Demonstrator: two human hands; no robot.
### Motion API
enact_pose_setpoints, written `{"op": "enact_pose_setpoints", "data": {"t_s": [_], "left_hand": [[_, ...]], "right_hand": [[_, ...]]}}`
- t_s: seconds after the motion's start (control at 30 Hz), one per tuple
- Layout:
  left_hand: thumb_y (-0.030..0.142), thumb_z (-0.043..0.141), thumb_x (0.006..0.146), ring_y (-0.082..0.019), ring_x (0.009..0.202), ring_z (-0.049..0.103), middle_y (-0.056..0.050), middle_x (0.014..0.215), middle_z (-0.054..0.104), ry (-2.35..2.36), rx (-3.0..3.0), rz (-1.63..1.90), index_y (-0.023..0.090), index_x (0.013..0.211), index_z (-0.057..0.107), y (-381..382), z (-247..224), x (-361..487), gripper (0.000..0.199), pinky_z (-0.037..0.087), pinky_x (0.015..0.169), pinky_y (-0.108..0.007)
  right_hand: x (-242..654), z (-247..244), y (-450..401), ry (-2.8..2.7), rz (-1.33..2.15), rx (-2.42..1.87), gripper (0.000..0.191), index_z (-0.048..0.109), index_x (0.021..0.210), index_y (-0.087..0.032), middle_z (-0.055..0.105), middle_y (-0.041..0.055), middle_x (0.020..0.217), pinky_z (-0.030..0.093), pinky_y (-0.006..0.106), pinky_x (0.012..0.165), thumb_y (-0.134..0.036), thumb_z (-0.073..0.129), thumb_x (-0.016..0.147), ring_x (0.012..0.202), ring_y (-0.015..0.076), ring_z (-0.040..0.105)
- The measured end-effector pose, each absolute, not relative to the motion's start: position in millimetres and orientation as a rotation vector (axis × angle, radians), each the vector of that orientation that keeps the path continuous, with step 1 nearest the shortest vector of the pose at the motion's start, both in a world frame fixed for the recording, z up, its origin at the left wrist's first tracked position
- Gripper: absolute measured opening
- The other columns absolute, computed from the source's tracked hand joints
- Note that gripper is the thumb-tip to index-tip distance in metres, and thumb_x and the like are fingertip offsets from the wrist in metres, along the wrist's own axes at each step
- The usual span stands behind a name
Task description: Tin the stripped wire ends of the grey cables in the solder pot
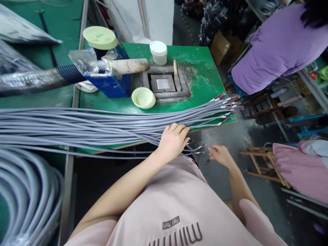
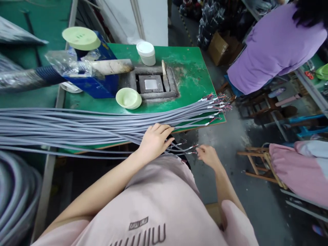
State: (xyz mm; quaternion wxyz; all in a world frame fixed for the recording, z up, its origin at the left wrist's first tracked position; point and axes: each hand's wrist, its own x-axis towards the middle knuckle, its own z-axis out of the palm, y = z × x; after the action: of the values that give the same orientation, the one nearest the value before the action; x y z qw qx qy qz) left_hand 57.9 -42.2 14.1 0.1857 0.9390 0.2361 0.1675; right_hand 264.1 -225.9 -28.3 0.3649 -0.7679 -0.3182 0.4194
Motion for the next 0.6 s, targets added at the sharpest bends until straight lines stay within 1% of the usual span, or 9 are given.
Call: {"op": "enact_pose_setpoints", "data": {"t_s": [0.07, 0.17, 0.27, 0.33, 0.4, 0.47, 0.53, 0.6], "left_hand": [[0.025, 0.056, 0.088, -0.031, 0.103, 0.052, -0.016, 0.112, 0.064, 0.717, 2.726, 0.425, 0.015, 0.122, 0.059, -45, 12, 67, 0.035, 0.037, 0.080, -0.042], [0.023, 0.054, 0.088, -0.032, 0.098, 0.052, -0.015, 0.098, 0.063, 0.765, 2.803, 0.374, 0.015, 0.108, 0.063, -45, 11, 77, 0.023, 0.035, 0.077, -0.043], [0.022, 0.052, 0.088, -0.031, 0.095, 0.055, -0.014, 0.091, 0.064, 0.720, 2.777, 0.365, 0.016, 0.092, 0.064, -42, 15, 80, 0.015, 0.036, 0.076, -0.042], [0.022, 0.053, 0.087, -0.028, 0.092, 0.058, -0.012, 0.091, 0.065, 0.672, 2.664, 0.365, 0.017, 0.090, 0.063, -38, 19, 78, 0.012, 0.037, 0.077, -0.040], [0.022, 0.053, 0.087, -0.026, 0.088, 0.061, -0.009, 0.090, 0.067, 0.638, 2.513, 0.333, 0.017, 0.092, 0.061, -34, 25, 76, 0.011, 0.040, 0.077, -0.038], [0.025, 0.054, 0.087, -0.025, 0.086, 0.064, -0.008, 0.091, 0.069, 0.618, 2.370, 0.292, 0.018, 0.097, 0.062, -30, 30, 75, 0.014, 0.043, 0.078, -0.037], [0.032, 0.054, 0.088, -0.025, 0.092, 0.066, -0.009, 0.099, 0.071, 0.578, 2.247, 0.273, 0.019, 0.106, 0.062, -26, 33, 76, 0.024, 0.047, 0.080, -0.036], [0.042, 0.051, 0.090, -0.026, 0.103, 0.066, -0.011, 0.112, 0.070, 0.539, 2.122, 0.278, 0.018, 0.119, 0.060, -23, 34, 78, 0.038, 0.048, 0.086, -0.036]], "right_hand": [[247, -28, -211, -0.819, 1.304, -1.883, 0.029, 0.066, 0.073, -0.016, 0.069, 0.0009, 0.062, 0.052, 0.023, 0.048, -0.044, 0.065, 0.081, 0.051, 0.0142, 0.068], [227, -23, -186, -0.773, 1.508, -1.659, 0.034, 0.066, 0.088, -0.013, 0.069, 0.0011, 0.064, 0.052, 0.021, 0.048, -0.046, 0.064, 0.080, 0.051, 0.0136, 0.068], [220, -19, -167, -0.623, 1.561, -1.495, 0.040, 0.063, 0.100, -0.013, 0.070, 0.0014, 0.065, 0.052, 0.021, 0.047, -0.046, 0.069, 0.077, 0.051, 0.0142, 0.068], [222, -15, -161, -0.531, 1.492, -1.384, 0.042, 0.060, 0.105, -0.015, 0.071, 0.0021, 0.071, 0.054, 0.024, 0.049, -0.043, 0.071, 0.075, 0.055, 0.0154, 0.069], [225, -8, -157, -0.482, 1.356, -1.260, 0.040, 0.059, 0.106, -0.018, 0.072, 0.0023, 0.079, 0.056, 0.025, 0.052, -0.039, 0.072, 0.075, 0.064, 0.0156, 0.070], [229, 0, -155, -0.463, 1.204, -1.156, 0.033, 0.060, 0.105, -0.020, 0.071, 0.0022, 0.087, 0.056, 0.024, 0.055, -0.036, 0.070, 0.078, 0.072, 0.0147, 0.069], [231, 7, -153, -0.461, 1.065, -1.107, 0.026, 0.061, 0.103, -0.020, 0.069, 0.0023, 0.091, 0.054, 0.022, 0.054, -0.034, 0.068, 0.081, 0.075, 0.0135, 0.067], [232, 10, -151, -0.481, 0.959, -1.102, 0.020, 0.062, 0.099, -0.020, 0.067, 0.0027, 0.093, 0.052, 0.022, 0.053, -0.033, 0.065, 0.084, 0.075, 0.0134, 0.065]]}}
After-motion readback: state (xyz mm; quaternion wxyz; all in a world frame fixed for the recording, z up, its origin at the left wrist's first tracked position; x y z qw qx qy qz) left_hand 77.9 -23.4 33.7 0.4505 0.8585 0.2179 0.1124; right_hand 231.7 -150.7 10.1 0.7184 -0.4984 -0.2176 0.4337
